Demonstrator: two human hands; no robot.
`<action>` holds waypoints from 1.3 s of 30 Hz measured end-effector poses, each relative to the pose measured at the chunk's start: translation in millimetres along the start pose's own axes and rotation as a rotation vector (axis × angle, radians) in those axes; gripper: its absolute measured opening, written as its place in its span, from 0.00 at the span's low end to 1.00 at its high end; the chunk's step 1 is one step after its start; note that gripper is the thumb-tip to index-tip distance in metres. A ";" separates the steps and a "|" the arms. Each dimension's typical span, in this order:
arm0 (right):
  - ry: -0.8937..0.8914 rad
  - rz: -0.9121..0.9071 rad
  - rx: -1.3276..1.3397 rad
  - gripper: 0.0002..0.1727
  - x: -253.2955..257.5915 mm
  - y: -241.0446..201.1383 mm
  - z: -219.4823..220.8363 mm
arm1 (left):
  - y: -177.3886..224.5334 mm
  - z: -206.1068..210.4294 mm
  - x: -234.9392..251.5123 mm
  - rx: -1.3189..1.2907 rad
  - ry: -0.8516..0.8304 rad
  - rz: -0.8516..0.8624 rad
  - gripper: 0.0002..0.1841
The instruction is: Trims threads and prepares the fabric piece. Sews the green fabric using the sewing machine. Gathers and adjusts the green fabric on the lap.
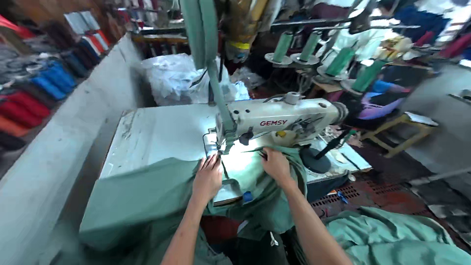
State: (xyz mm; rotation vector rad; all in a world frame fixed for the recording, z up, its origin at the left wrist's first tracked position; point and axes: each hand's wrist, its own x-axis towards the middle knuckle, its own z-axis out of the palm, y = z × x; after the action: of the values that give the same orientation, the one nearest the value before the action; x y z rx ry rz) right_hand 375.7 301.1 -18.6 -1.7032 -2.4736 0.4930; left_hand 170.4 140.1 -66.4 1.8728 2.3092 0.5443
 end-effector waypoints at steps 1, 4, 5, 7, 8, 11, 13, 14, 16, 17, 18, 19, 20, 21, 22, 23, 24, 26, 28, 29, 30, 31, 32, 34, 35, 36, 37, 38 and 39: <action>0.012 -0.024 0.020 0.26 -11.6 -12.9 -1.1 | -0.1 0.3 -0.1 0.003 -0.009 -0.001 0.27; -0.009 -0.237 0.162 0.21 -42.6 -53.3 13.3 | -2.9 4.3 -1.0 -0.035 0.025 0.016 0.26; -0.047 -0.307 0.197 0.20 -48.8 -65.6 22.3 | -4.7 5.6 -1.0 -0.063 0.046 0.027 0.25; -0.095 -0.375 0.187 0.21 -53.1 -83.5 41.5 | -7.0 5.3 -0.8 -0.108 0.052 0.042 0.24; -0.088 -0.378 0.143 0.23 -53.3 -87.9 50.2 | -6.9 3.7 -0.5 -0.116 0.038 0.041 0.25; -0.033 -0.350 -0.033 0.31 -49.3 -91.8 63.0 | -7.6 -1.0 3.9 -0.090 0.021 0.058 0.28; -0.013 -0.343 -0.120 0.33 -44.7 -94.8 64.2 | -10.0 -1.1 11.1 -0.063 0.019 0.089 0.28; 0.011 -0.352 -0.144 0.32 -41.3 -96.4 65.2 | -11.7 0.7 15.3 -0.041 0.026 0.097 0.28; 0.017 -0.365 -0.127 0.28 -34.0 -101.3 66.0 | -16.0 3.9 21.5 -0.009 0.053 0.094 0.27; 0.043 -0.382 -0.108 0.26 -31.8 -101.9 68.0 | -17.6 6.1 22.3 -0.002 0.088 0.096 0.26; 0.076 -0.396 -0.088 0.24 -31.0 -100.6 69.9 | -17.6 8.0 22.6 0.006 0.116 0.104 0.25; 0.140 -0.415 -0.068 0.22 -30.5 -97.2 72.7 | -16.3 9.4 22.7 0.019 0.145 0.119 0.25; 0.177 -0.426 -0.047 0.21 -30.8 -93.9 73.2 | -15.2 10.7 23.2 0.034 0.178 0.138 0.24; 0.188 -0.430 -0.026 0.20 -31.2 -91.6 71.7 | -15.0 11.8 24.3 0.044 0.211 0.157 0.24; 0.180 -0.431 -0.008 0.19 -30.7 -90.5 70.3 | -15.0 11.6 25.8 0.047 0.225 0.165 0.24; 0.179 -0.437 0.007 0.19 -30.1 -89.6 70.1 | -15.9 11.0 27.8 0.048 0.224 0.170 0.24; 0.161 -0.438 0.020 0.19 -30.5 -89.2 69.1 | -17.5 10.1 30.5 0.049 0.215 0.178 0.24; 0.104 -0.439 0.051 0.20 -34.7 -88.0 64.4 | -21.3 5.8 38.9 0.034 0.164 0.176 0.23; 0.005 -0.425 0.061 0.22 -39.6 -87.3 57.1 | -27.5 1.1 52.0 0.015 0.105 0.138 0.24; -0.045 -0.415 0.062 0.22 -41.1 -87.7 53.5 | -30.8 -0.6 58.5 -0.001 0.103 0.139 0.23; -0.072 -0.408 0.066 0.21 -41.8 -88.3 51.6 | -34.5 -1.4 64.3 -0.001 0.106 0.153 0.22; -0.089 -0.401 0.072 0.20 -41.2 -89.6 49.8 | -37.5 -3.0 69.2 0.002 0.114 0.166 0.21; -0.086 -0.401 0.074 0.18 -39.2 -91.3 49.1 | -38.9 -7.1 72.7 0.007 0.114 0.152 0.21; -0.102 -0.393 0.089 0.17 -36.9 -94.8 46.7 | -32.5 -21.1 69.5 0.021 0.132 0.018 0.21; -0.119 -0.379 0.088 0.17 -35.9 -95.0 45.2 | -23.1 -28.0 64.1 -0.031 0.213 -0.061 0.21; -0.128 -0.367 0.088 0.18 -33.8 -95.2 43.1 | -10.0 -34.8 57.8 -0.153 0.323 -0.138 0.20; -0.117 -0.354 0.098 0.18 -31.6 -95.1 43.0 | 3.9 -39.1 50.0 -0.344 0.405 -0.206 0.20; -0.090 -0.347 0.115 0.19 -30.0 -93.4 45.6 | 15.5 -37.5 40.7 -0.564 0.421 -0.260 0.20; -0.049 -0.356 0.128 0.19 -28.2 -89.4 49.9 | 23.0 -30.6 31.6 -0.743 0.386 -0.302 0.19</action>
State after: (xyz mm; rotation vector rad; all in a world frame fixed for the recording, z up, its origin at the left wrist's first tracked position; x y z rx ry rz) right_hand 293.5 235.9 -34.4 -1.1821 -2.6328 0.6397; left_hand 174.8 168.4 -25.8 1.1202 2.0714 1.5517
